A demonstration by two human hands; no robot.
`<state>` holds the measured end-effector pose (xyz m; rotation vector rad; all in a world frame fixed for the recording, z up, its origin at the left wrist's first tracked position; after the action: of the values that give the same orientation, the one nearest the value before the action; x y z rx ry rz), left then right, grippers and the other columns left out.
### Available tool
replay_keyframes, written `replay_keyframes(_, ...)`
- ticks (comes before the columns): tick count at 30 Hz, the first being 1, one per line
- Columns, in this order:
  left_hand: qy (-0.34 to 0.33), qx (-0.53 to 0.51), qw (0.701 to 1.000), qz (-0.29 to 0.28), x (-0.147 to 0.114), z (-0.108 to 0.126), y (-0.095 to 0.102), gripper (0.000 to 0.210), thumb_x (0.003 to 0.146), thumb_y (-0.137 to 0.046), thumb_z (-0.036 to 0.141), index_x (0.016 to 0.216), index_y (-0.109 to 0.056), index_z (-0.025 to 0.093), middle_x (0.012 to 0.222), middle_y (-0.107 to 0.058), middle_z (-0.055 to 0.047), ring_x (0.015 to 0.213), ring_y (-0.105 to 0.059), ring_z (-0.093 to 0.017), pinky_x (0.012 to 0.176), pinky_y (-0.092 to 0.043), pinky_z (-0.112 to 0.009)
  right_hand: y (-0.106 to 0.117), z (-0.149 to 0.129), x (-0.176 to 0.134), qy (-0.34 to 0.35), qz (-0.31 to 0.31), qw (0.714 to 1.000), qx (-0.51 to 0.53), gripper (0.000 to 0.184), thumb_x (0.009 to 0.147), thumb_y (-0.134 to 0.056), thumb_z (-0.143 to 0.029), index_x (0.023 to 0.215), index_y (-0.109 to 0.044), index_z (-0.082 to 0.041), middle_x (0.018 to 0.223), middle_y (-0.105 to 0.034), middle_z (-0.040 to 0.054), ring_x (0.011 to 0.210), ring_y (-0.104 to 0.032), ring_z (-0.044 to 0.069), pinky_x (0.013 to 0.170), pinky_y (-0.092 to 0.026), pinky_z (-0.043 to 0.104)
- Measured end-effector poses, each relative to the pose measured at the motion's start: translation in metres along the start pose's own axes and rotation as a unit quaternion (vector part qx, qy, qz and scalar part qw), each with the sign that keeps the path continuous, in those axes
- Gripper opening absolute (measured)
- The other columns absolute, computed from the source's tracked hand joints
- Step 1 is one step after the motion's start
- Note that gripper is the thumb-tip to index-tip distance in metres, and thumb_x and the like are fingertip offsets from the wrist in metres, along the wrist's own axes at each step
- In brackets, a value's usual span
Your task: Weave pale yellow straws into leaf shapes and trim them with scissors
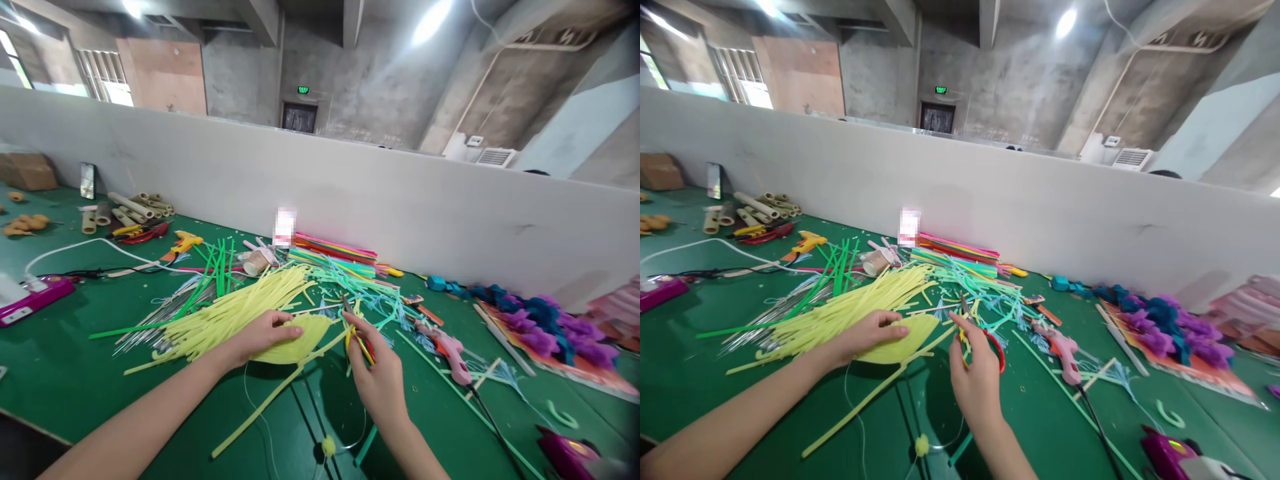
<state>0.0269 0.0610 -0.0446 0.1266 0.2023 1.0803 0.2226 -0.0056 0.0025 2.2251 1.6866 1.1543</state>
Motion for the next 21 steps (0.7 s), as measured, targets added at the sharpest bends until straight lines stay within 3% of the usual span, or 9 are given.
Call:
replay_keyframes(3, -0.003, -0.025, 0.999, -0.022, 0.0, 0.001, -0.003, 0.038, 0.073, -0.064, 0.052, 0.074, -0.056, 0.015, 0.065, -0.041, 0.004, 0.06, -0.037, -0.011, 0.054, -0.025, -0.023, 0.0, -0.017, -0.002, 0.128, 0.018, 0.986, -0.105, 0.026, 0.09, -0.051, -0.022, 0.114, -0.06, -0.022, 0.106, -0.065, 0.0076, 0.1, -0.057, 0.024, 0.088, -0.046, 0.04)
replay_keyframes(6, 0.005, -0.025, 1.0, -0.011, 0.0, 0.0, -0.001, 0.036, 0.073, -0.064, 0.051, 0.075, -0.057, 0.015, 0.065, -0.043, 0.004, 0.06, -0.038, -0.012, 0.055, -0.025, -0.024, -0.002, -0.027, -0.004, 0.187, 0.034, 0.967, -0.172, 0.022, 0.088, -0.056, -0.021, 0.109, -0.063, -0.02, 0.094, -0.065, 0.0075, 0.09, -0.056, 0.023, 0.082, -0.046, 0.039)
replay_keyframes(13, 0.012, -0.034, 0.999, -0.011, 0.0, -0.001, -0.002, 0.041, 0.07, -0.066, 0.055, 0.074, -0.058, 0.015, 0.067, -0.048, 0.002, 0.06, -0.043, -0.012, 0.055, -0.029, -0.023, -0.005, -0.035, -0.008, 0.214, 0.031, 0.957, -0.192, 0.04, 0.09, -0.052, -0.017, 0.127, -0.057, -0.031, 0.092, -0.054, 0.0073, 0.077, -0.051, 0.019, 0.069, -0.048, 0.034)
replay_keyframes(16, 0.015, -0.049, 0.999, -0.017, 0.0, -0.002, -0.003, 0.041, 0.071, -0.065, 0.055, 0.079, -0.06, 0.015, 0.069, -0.052, 0.002, 0.061, -0.046, -0.013, 0.056, -0.032, -0.023, -0.005, -0.036, -0.011, 0.213, 0.033, 0.963, -0.164, 0.047, 0.091, -0.049, -0.015, 0.133, -0.051, -0.036, 0.099, -0.053, 0.0079, 0.083, -0.055, 0.019, 0.074, -0.05, 0.035)
replay_keyframes(21, 0.017, -0.041, 0.999, -0.006, 0.002, -0.006, 0.0, 0.042, 0.069, -0.065, 0.057, 0.074, -0.057, 0.016, 0.066, -0.048, 0.003, 0.06, -0.044, -0.013, 0.056, -0.029, -0.023, -0.008, -0.038, -0.015, 0.229, 0.022, 0.962, -0.148, 0.047, 0.088, -0.052, -0.015, 0.133, -0.051, -0.031, 0.102, -0.062, 0.0081, 0.092, -0.059, 0.022, 0.083, -0.049, 0.039)
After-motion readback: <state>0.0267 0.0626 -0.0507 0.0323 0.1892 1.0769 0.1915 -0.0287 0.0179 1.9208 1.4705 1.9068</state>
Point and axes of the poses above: each hand's wrist, its own x-axis towards the middle knuckle, its own y-axis out of the back of the hand, z = x × y, the point moved 8 cm from there along x, towards the middle knuckle
